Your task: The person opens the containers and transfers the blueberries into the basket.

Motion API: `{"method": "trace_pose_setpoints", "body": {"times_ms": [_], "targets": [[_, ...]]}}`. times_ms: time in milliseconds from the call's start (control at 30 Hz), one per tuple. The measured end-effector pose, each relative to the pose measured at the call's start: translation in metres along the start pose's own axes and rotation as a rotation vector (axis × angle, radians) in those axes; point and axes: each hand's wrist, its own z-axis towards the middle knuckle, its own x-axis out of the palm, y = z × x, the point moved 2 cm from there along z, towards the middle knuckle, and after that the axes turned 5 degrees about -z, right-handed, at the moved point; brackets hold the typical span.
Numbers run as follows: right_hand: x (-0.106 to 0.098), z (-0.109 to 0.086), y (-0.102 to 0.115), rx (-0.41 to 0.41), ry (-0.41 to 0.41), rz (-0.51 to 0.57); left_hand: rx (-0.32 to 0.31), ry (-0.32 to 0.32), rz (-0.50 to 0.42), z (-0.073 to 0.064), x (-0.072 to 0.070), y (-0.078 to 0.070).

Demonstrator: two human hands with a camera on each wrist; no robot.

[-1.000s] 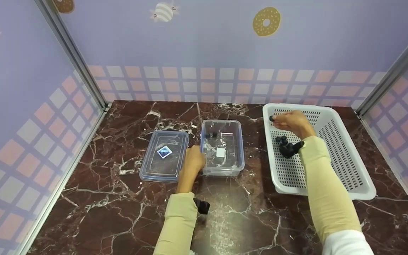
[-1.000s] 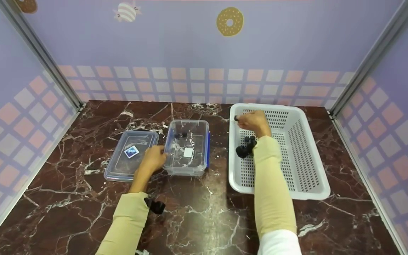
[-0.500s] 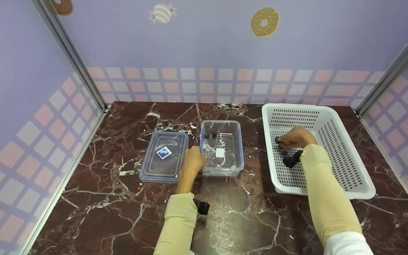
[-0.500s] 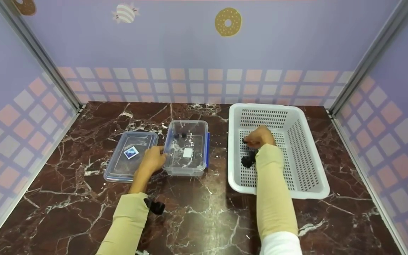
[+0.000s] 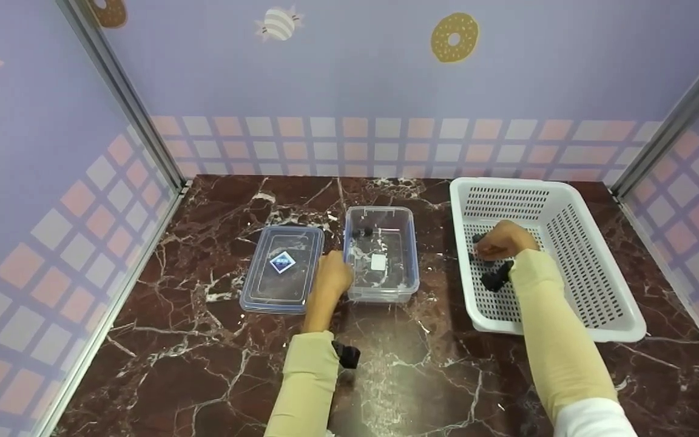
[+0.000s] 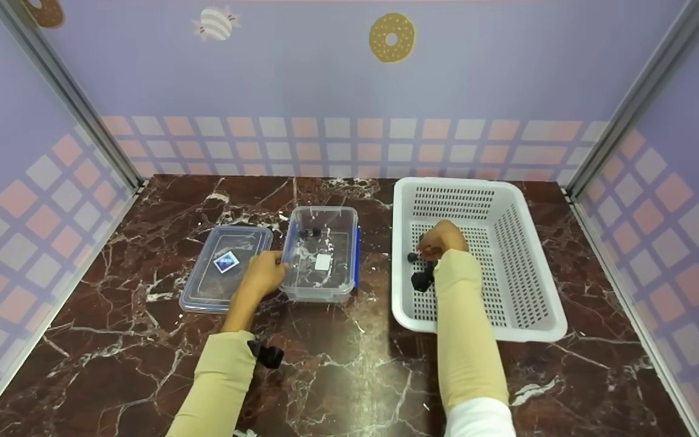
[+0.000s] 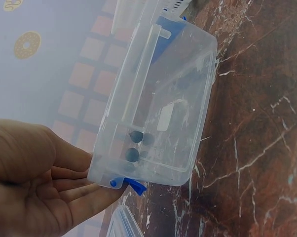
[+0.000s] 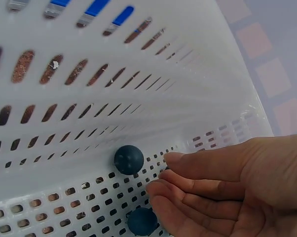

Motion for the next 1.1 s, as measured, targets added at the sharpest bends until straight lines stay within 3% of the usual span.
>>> {"method": "trace_pose_setpoints", "body": {"times_ms": [167, 367, 600, 767, 900, 1100], "targets": [[-0.005, -0.004, 0.006, -0.037, -0.035, -0.005, 0.027, -0.012, -0.001, 0.000, 0.000, 0.000], [-0.009, -0.011, 0.026, -0.118, -0.165, 0.070, 0.009, -0.006, -0.005, 0.000, 0.001, 0.000], [-0.004, -0.014, 0.059, -0.231, -0.283, 0.134, 0.048, -0.039, 0.023, -0.001, 0.001, 0.000], [0.005, -0.013, 0.076, -0.307, -0.402, 0.095, 0.019, -0.024, 0.015, -0.001, 0.001, -0.001], [0.019, -0.012, 0.086, -0.337, -0.387, 0.140, -0.006, -0.010, 0.000, -0.001, 0.001, -0.001], [0.045, -0.004, 0.101, -0.358, -0.312, 0.160, 0.007, -0.015, 0.011, -0.001, 0.000, -0.001]]}}
